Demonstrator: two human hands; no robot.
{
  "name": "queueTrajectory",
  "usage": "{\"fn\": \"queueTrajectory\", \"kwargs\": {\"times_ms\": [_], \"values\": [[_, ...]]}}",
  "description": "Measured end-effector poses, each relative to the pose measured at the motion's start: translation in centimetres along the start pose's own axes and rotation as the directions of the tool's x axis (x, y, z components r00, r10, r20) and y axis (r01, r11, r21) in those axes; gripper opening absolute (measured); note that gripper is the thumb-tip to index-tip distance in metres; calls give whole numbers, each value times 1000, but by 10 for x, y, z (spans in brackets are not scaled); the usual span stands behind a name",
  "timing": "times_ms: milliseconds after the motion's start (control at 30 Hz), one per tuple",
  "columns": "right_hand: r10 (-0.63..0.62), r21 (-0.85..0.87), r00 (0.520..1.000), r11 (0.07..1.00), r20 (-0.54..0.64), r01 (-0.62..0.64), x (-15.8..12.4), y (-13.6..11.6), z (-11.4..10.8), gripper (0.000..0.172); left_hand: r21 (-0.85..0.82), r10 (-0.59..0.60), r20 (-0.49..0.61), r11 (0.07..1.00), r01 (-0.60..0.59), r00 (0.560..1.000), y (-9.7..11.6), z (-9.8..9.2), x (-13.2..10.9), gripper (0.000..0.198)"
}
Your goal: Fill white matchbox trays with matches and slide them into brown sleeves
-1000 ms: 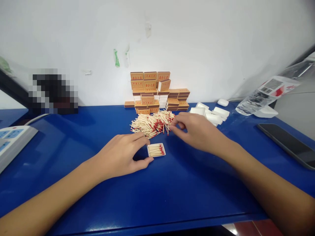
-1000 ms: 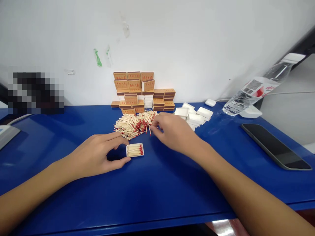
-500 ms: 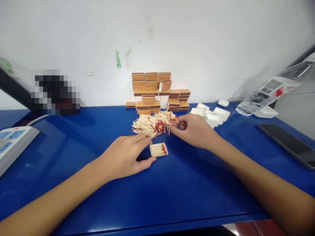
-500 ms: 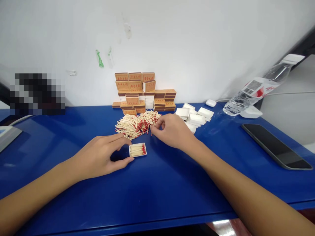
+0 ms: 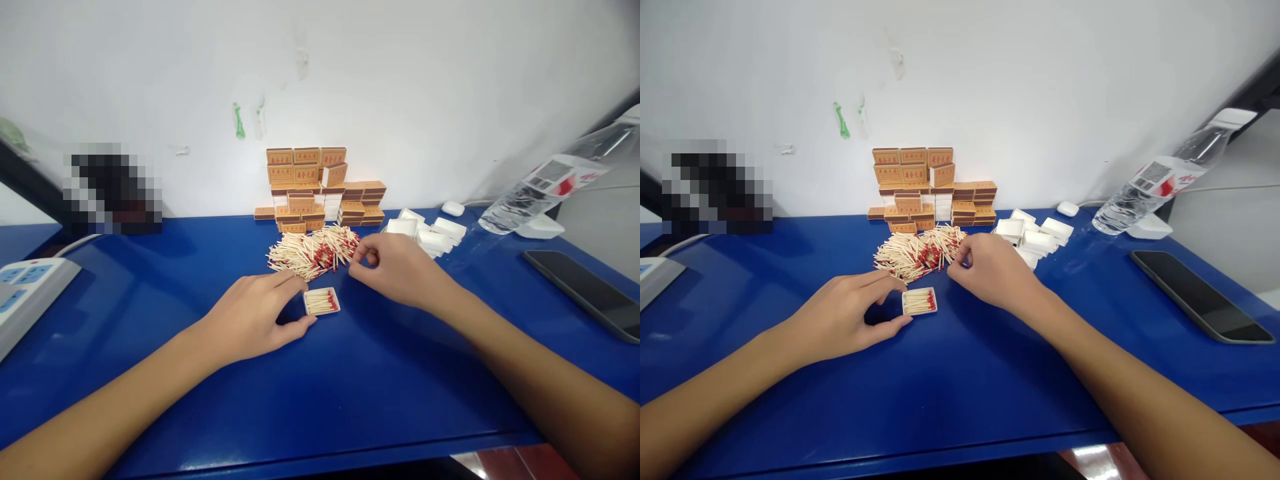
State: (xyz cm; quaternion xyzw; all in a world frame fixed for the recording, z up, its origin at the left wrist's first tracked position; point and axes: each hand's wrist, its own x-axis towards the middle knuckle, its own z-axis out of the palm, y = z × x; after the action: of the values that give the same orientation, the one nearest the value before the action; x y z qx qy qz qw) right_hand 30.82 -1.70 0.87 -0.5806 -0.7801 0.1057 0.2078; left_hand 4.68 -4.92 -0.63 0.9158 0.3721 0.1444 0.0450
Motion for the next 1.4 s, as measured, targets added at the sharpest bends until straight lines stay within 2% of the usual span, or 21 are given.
{"fn": "queueTrajectory", "kwargs": {"times_ms": [67, 167, 233, 333, 400, 467, 533, 600, 733, 867, 1100, 1400], "values": [[-199, 69, 980, 978, 18, 197, -5, -4, -7, 8, -14, -20, -3, 1000, 20, 1000, -1, 1, 1, 26], [-442, 151, 894, 891, 71, 428, -14, -13, -8, 5, -34, -24, -1, 999, 24, 1000, -2, 2, 1, 25], [-496, 135, 863, 866, 100, 482, -18, -17, -3, 5, -39, -19, -4, 999, 18, 1000, -2, 1, 0, 24], [-514, 107, 849, 857, 122, 504, -18, -16, 2, 8, -39, -2, -12, 999, 2, 1000, 0, 0, 0, 24], [-490, 99, 869, 870, 75, 482, -14, -12, 0, 9, -43, 12, -33, 999, -13, 999, 1, 0, 0, 24], [-427, 77, 904, 901, -25, 428, -9, -6, -3, 10, -51, 30, -64, 998, -33, 997, 3, -1, -1, 25], [-335, 47, 935, 939, -120, 342, -3, 0, -6, 11, -62, 50, -99, 996, -56, 994, 4, -2, 0, 26], [-228, 31, 961, 971, -159, 236, 1, 4, -4, 16, -78, 57, -115, 995, -66, 992, 4, -2, 0, 27], [-50, 37, 989, 998, -141, 56, 4, 4, 8, 20, -126, 13, -47, 992, -19, 999, 3, 1, 1, 27], [10, -35, 993, 999, -121, -15, 5, -4, 21, 21, -147, -17, 11, 989, 19, 1000, 5, 5, 1, 26], [39, -152, 998, 987, -56, -48, 14, -14, 30, 21, -137, -17, 26, 990, 20, 1000, 7, 5, 1, 26], [39, -147, 999, 988, -2, -39, 10, -2, 22, 13, -107, -10, 31, 994, 13, 999, 5, 5, 1, 27]]}}
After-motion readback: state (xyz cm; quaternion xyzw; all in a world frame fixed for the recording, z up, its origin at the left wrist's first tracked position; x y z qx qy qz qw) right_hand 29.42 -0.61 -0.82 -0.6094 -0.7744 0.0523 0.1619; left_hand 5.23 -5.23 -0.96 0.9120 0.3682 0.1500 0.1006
